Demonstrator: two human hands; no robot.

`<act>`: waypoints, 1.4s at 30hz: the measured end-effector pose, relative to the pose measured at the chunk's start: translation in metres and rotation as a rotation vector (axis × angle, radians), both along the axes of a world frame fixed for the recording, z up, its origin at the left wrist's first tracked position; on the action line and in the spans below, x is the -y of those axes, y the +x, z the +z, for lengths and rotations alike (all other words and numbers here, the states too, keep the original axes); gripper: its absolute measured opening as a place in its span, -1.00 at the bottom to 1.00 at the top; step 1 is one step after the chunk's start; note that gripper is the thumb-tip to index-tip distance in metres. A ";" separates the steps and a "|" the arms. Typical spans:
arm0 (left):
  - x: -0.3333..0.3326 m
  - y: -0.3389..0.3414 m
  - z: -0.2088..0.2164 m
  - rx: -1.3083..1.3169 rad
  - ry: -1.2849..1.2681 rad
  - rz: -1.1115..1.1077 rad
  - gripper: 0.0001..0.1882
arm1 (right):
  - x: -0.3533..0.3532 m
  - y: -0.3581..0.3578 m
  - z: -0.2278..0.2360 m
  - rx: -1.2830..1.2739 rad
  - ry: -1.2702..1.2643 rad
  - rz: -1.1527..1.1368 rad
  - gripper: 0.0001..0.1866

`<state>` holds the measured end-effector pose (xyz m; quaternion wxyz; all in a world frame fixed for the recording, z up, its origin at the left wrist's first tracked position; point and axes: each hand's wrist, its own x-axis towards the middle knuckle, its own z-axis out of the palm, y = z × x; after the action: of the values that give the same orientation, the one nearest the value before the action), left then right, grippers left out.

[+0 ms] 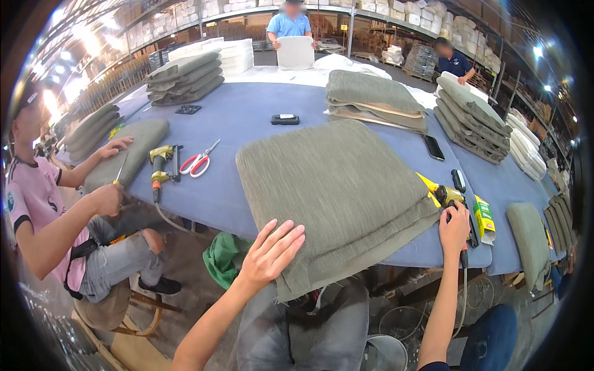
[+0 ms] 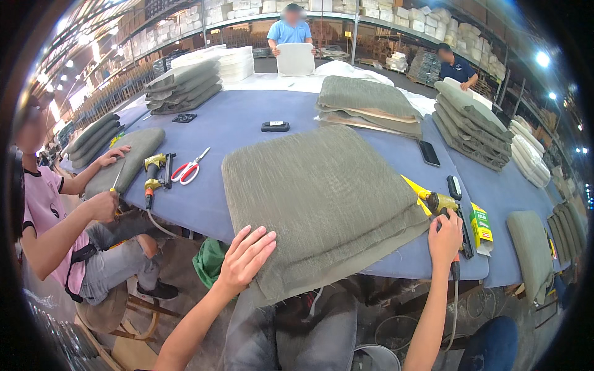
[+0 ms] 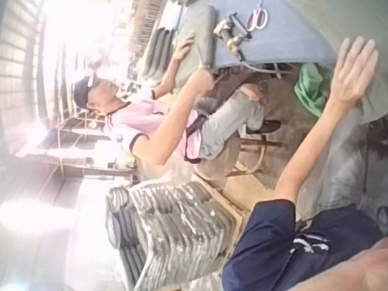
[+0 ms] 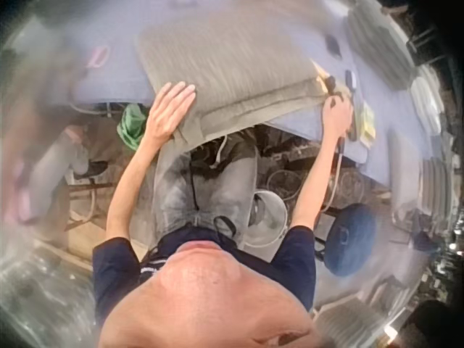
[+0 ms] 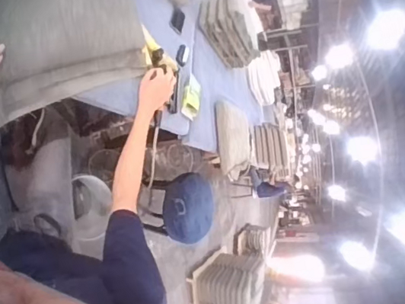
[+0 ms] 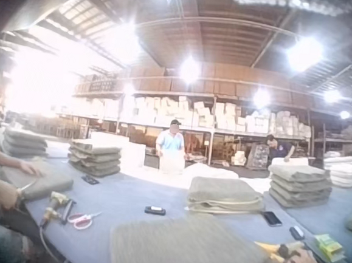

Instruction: The person staples fabric onto a cushion base using a staple gun, then trims excess fabric with a utility knife. They repeat folding, stapling, and trimming along the edges to secure the fabric neatly.

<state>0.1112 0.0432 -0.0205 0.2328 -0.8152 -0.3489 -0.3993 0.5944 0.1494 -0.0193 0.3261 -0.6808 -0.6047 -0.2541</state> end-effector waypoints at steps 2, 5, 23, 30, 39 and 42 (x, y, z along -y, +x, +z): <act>-0.001 0.002 -0.003 0.037 -0.004 0.005 -0.67 | -0.002 0.001 0.003 0.008 0.005 -0.002 -0.85; -0.001 0.013 -0.014 0.141 -0.012 0.025 -0.65 | 0.001 0.009 0.001 0.006 -0.002 -0.018 -0.85; 0.141 0.049 -0.197 -0.262 -0.942 0.373 -0.56 | -0.006 0.022 -0.006 0.036 -0.069 -0.071 -0.87; 0.125 0.062 -0.261 -0.416 -1.020 0.265 -0.64 | -0.009 0.004 0.000 0.039 -0.088 -0.055 -0.87; 0.124 0.085 -0.287 -0.331 -1.131 0.127 -0.56 | -0.012 0.018 -0.003 -0.011 -0.087 -0.078 -0.82; 0.118 0.088 -0.291 -0.270 -1.236 0.127 -0.59 | -0.010 0.017 -0.003 -0.011 -0.090 -0.072 -0.81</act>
<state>0.1989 -0.0751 -0.3119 -0.2155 -0.8200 -0.5303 -0.0035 0.6115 0.1597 -0.0220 0.2893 -0.7175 -0.5886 -0.2346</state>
